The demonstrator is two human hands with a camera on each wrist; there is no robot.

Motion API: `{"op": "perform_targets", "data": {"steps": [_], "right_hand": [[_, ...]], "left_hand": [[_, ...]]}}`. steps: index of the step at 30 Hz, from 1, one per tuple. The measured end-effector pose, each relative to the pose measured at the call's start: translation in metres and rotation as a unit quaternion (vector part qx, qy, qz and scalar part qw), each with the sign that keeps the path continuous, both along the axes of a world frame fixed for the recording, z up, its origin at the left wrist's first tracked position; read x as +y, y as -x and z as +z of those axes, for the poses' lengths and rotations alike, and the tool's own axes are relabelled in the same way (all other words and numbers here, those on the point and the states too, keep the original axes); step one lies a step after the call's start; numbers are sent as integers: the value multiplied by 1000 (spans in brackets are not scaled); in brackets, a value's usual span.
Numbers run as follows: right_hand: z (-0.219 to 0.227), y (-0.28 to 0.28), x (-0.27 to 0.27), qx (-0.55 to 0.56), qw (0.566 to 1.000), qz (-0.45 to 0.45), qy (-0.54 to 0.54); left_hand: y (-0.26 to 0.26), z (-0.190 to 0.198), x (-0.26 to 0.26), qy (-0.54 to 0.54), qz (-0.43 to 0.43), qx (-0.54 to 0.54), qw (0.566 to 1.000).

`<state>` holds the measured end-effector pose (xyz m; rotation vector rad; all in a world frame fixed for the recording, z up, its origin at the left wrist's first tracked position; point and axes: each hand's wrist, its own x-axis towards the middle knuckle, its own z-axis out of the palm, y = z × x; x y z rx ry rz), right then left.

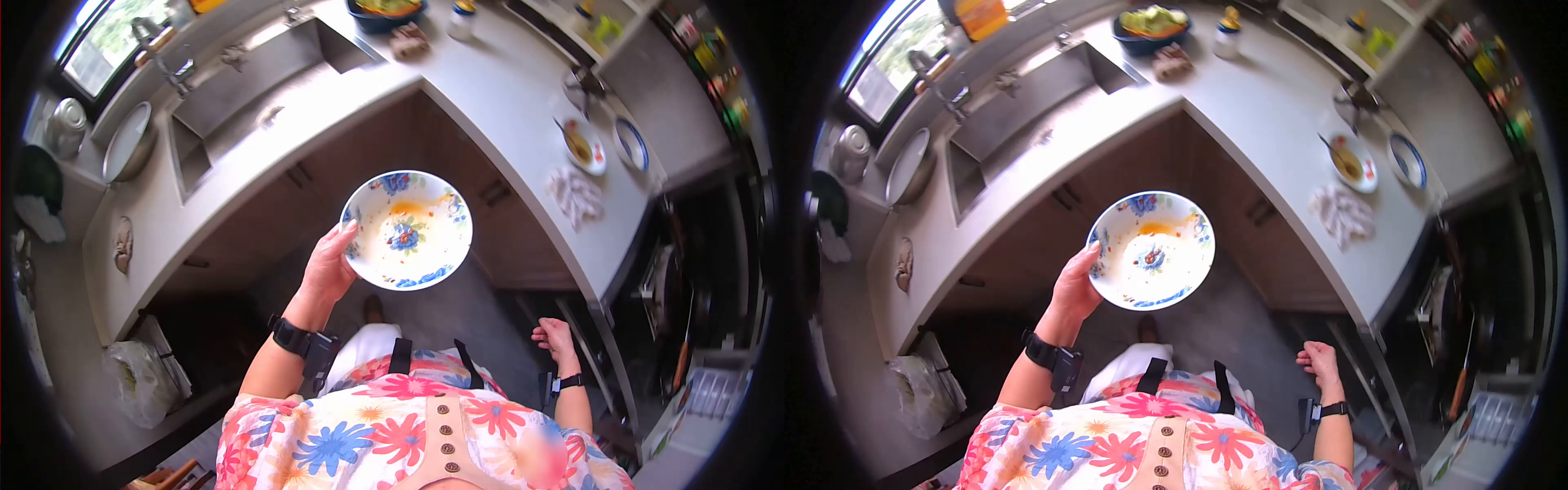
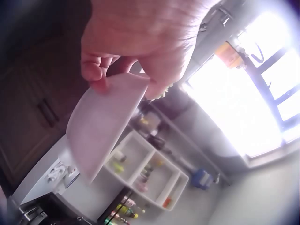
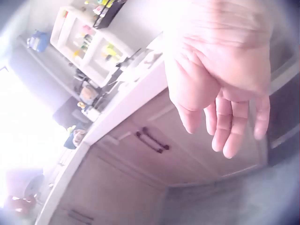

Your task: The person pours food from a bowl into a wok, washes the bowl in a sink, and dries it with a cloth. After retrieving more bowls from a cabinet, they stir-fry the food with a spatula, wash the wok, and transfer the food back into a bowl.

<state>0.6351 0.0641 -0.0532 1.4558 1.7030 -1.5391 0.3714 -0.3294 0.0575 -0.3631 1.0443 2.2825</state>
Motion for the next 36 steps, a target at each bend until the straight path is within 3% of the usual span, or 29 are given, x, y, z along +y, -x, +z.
{"op": "perform_targets", "data": {"steps": [7, 9, 13, 15, 19, 21, 26, 28, 29, 31, 32, 34, 35, 36], "right_hand": [[59, 221, -95, 181, 973, 139, 25], [73, 276, -104, 245, 949, 195, 25], [122, 412, -149, 360, 885, 295, 31], [140, 478, -175, 411, 839, 351, 57], [177, 609, -236, 488, 725, 483, 60], [189, 665, -270, 501, 687, 521, 67], [200, 810, -369, 554, 509, 652, -98], [192, 853, -422, 571, 415, 689, -161], [200, 861, -449, 533, 419, 712, -182], [182, 899, -503, 561, 322, 718, -257], [179, 909, -532, 553, 327, 713, -282], [175, 921, -580, 578, 278, 688, -340], [169, 927, -598, 573, 282, 692, -335], [172, 930, -614, 569, 243, 693, -370]], "left_hand": [[96, 41, -119, 36, 161, 47, 985], [116, 29, -158, 2, 132, 92, 987], [160, 47, -194, 62, 233, 90, 966], [179, 55, -204, 118, 295, 54, 947], [223, 46, -228, 167, 327, 46, 929], [240, 47, -231, 178, 353, 29, 918], [281, 21, -246, 168, 390, -16, 905], [290, 16, -250, 182, 407, -41, 894], [293, 15, -249, 178, 420, -50, 888], [301, 16, -252, 170, 414, -37, 893], [305, 18, -255, 173, 420, -45, 890], [316, 15, -263, 176, 425, -53, 886], [319, 15, -268, 178, 420, -51, 889], [325, 15, -271, 175, 425, -38, 887]]}}
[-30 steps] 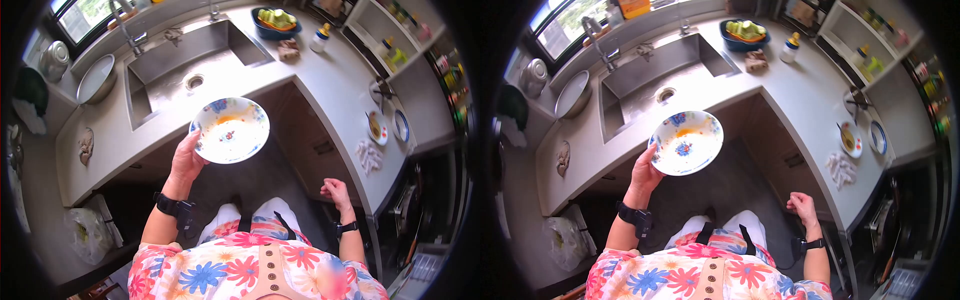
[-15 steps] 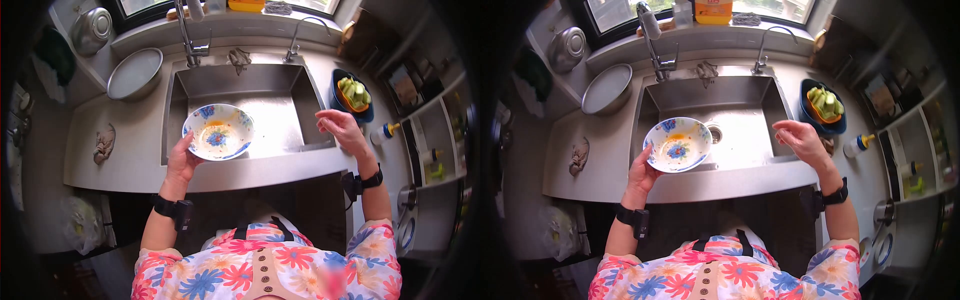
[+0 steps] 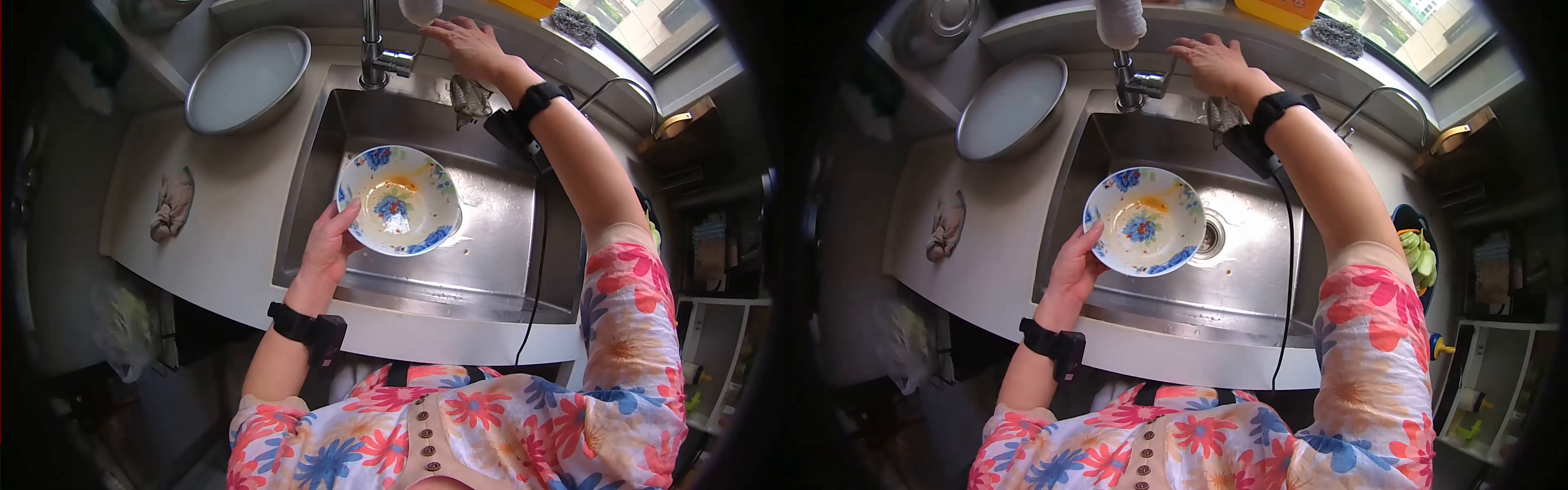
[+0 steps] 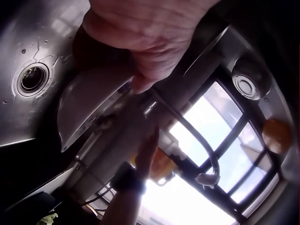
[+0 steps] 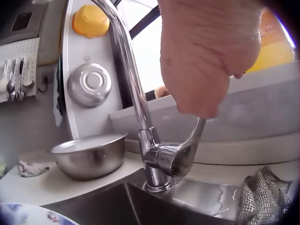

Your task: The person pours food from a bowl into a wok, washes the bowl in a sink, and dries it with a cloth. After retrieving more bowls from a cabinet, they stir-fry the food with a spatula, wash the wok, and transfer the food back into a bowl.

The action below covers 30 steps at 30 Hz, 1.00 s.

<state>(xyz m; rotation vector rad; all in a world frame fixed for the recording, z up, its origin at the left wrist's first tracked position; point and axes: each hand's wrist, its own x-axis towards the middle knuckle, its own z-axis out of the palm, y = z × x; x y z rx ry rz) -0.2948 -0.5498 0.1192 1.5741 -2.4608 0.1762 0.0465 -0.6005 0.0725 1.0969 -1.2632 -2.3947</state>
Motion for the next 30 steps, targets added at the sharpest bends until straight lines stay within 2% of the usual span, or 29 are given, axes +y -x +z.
{"op": "perform_targets", "data": {"steps": [1, 2, 4, 6, 8, 9, 11, 12, 13, 14, 15, 16, 17, 19, 21, 22, 23, 27, 29, 30], "right_hand": [[3, 2, -12, 48, 998, 7, -28], [7, 3, -20, 23, 997, -12, -74], [3, 13, -26, 48, 994, -11, -93], [1, 19, -27, 72, 991, -12, -113], [-2, 17, -18, 52, 979, -39, -191], [-5, 16, -11, 54, 979, -39, -195], [-24, 17, 6, -71, 996, -42, -33], [-35, 22, 16, -73, 996, -42, -36], [-48, 26, 26, -129, 988, -89, -10], [-62, 29, 33, -182, 974, -135, 17], [-76, 26, 39, -183, 973, -137, 16], [-90, 20, 44, -189, 977, -97, 15], [-103, 16, 49, -196, 979, -58, 15], [-110, 0, 42, -193, 978, -59, 54], [-112, -7, 39, -207, 973, -99, 7], [-114, -12, 39, -237, 964, -107, 55], [-118, -20, 41, -240, 963, -111, 55], [-114, -106, 52, -525, 841, -78, 105], [-132, -155, 50, -554, 820, -8, 145], [-126, -180, 50, -525, 840, 40, 130]], "left_hand": [[5, -2, -3, -4, 2, -2, 1000], [9, -5, -7, -8, 1, -5, 1000], [17, -8, -18, -16, 0, -10, 1000], [25, -12, -27, -48, -25, -5, 998], [33, -17, -32, -76, -20, -11, 997], [38, -20, -35, -96, -12, -13, 995], [45, -31, -39, -99, 1, -2, 995], [47, -36, -38, -99, 10, 5, 995], [49, -38, -38, -102, 9, 1, 995], [52, -40, -36, -59, 11, -26, 998], [54, -40, -35, -15, 13, -51, 999], [57, -41, -33, -13, 11, -52, 999], [60, -42, -30, 32, 21, -54, 998], [62, -46, -30, 81, 28, -61, 994], [64, -53, -34, 126, 20, -76, 989], [64, -55, -35, 127, 16, -79, 989], [65, -58, -36, 144, 26, -81, 986], [66, -64, -39, 173, 42, -85, 980], [69, -60, -37, 163, 54, -90, 981], [71, -57, -37, 157, 64, -96, 981]]}}
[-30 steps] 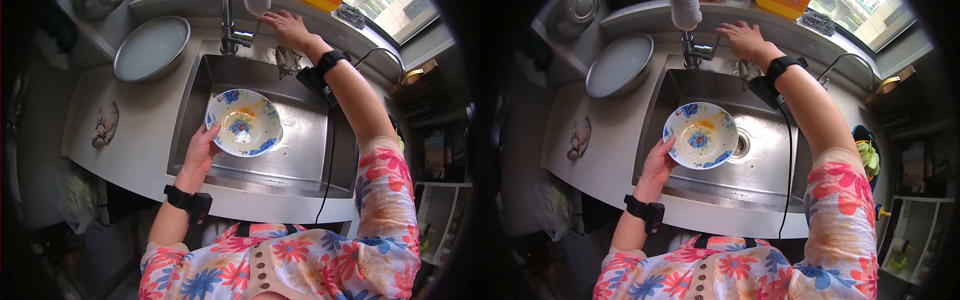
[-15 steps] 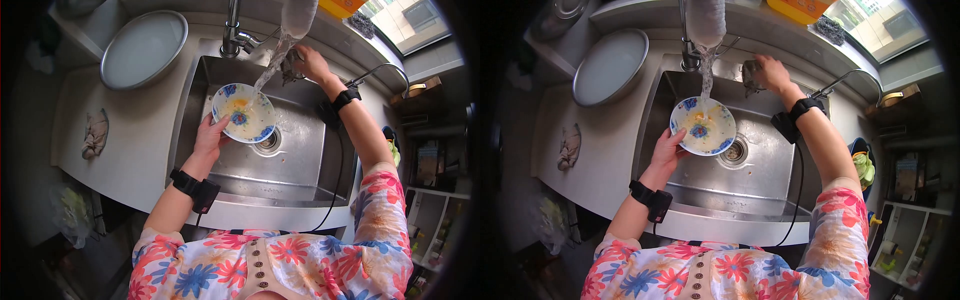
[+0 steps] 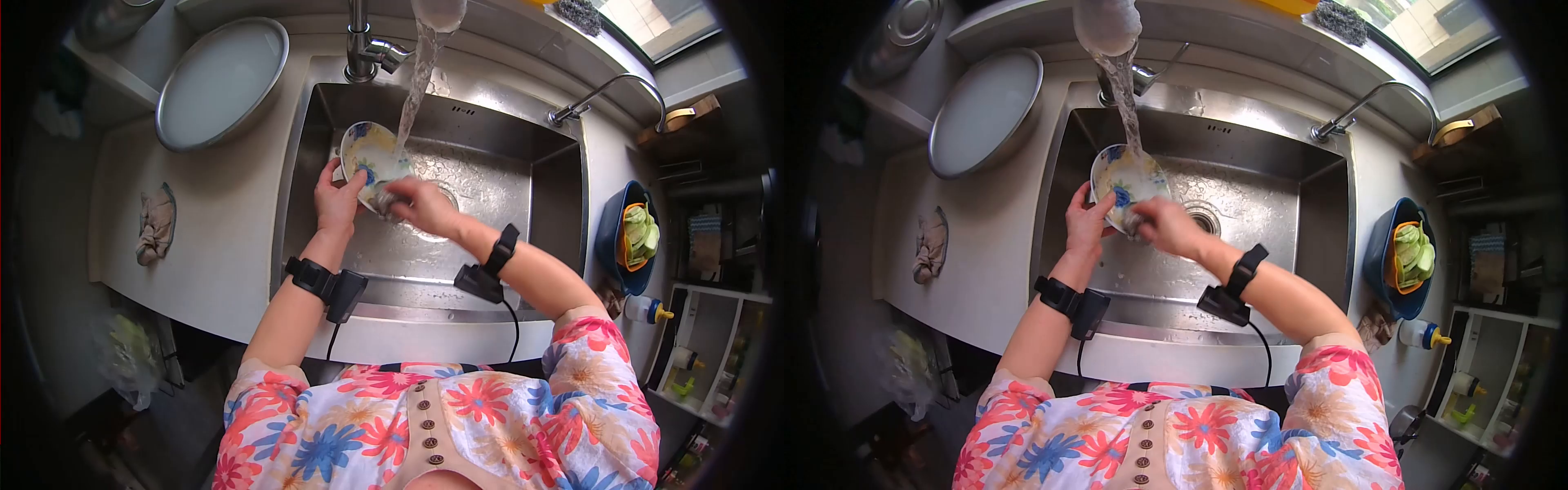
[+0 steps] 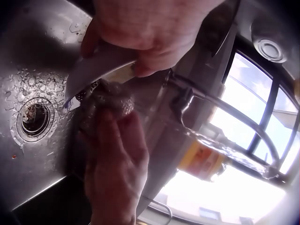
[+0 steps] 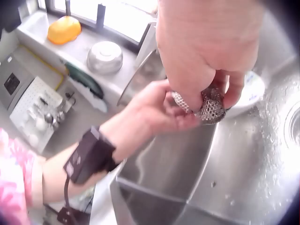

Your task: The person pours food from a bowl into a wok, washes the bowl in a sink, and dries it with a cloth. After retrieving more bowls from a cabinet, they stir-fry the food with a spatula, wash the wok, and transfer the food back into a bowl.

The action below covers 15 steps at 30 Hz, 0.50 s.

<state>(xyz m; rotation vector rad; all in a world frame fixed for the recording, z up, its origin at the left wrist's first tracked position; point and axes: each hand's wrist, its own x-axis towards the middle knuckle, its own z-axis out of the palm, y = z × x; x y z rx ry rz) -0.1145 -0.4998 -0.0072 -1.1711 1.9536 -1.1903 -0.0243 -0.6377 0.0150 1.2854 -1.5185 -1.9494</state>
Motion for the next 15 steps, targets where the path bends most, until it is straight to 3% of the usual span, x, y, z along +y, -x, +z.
{"op": "perform_targets", "data": {"steps": [2, 4, 5, 7, 11, 13, 15], "right_hand": [[1, -20, 5, 38, 998, 39, 13], [-17, -19, 17, 317, 940, 90, -85], [-25, -11, 23, 404, 907, 73, -95], [-23, -4, 22, 401, 903, 94, -124], [-17, -15, -3, 375, 910, 131, -114], [-7, -25, -25, 239, 969, 16, -58], [0, -28, -37, 206, 977, -35, -35]], "left_hand": [[-2, -3, -8, -28, 2, 1, 1000], [-6, 1, -13, -78, -9, -1, 997], [-6, 5, -13, -79, -12, -1, 997], [-4, 15, -13, -97, -68, -62, 991], [-2, -6, -21, -153, -80, -58, 983], [1, -27, -13, -152, -73, -34, 985], [1, -29, -1, -137, -43, -20, 989]]}}
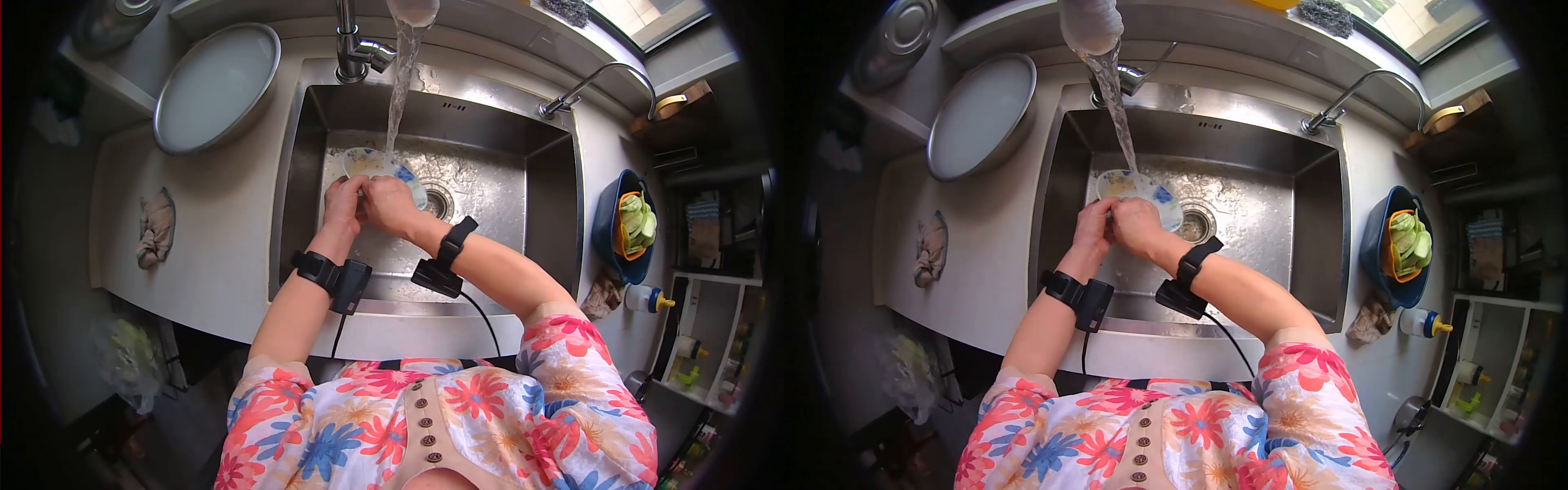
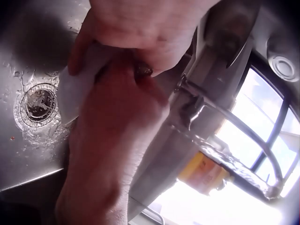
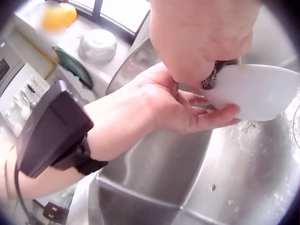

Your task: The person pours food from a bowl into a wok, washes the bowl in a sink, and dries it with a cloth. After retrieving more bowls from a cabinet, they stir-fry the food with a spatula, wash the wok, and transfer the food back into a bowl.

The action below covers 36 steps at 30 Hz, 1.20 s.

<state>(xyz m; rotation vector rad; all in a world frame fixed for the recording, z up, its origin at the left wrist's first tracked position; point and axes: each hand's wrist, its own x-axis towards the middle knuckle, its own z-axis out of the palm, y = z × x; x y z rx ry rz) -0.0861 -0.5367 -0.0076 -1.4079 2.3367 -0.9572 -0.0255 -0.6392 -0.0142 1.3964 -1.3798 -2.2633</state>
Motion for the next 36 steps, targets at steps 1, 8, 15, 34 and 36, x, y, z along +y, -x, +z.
{"op": "perform_targets", "data": {"steps": [1, 8, 15, 34, 36], "right_hand": [[-4, -2, 1, 0, 999, 12, -29], [-32, 21, 63, 210, 963, 110, -124], [-7, 4, 25, -86, 991, 70, -78], [-9, 37, 20, -245, 966, 80, -23], [-10, 38, 30, -173, 973, 146, -40]], "left_hand": [[-2, 1, 2, -2, 4, -20, 1000], [-6, 29, -14, 6, -102, -27, 994], [0, 18, 6, 21, -12, -33, 999], [-9, 19, -4, -89, -172, -31, 981], [-11, 18, -14, -73, -164, -27, 983]]}}
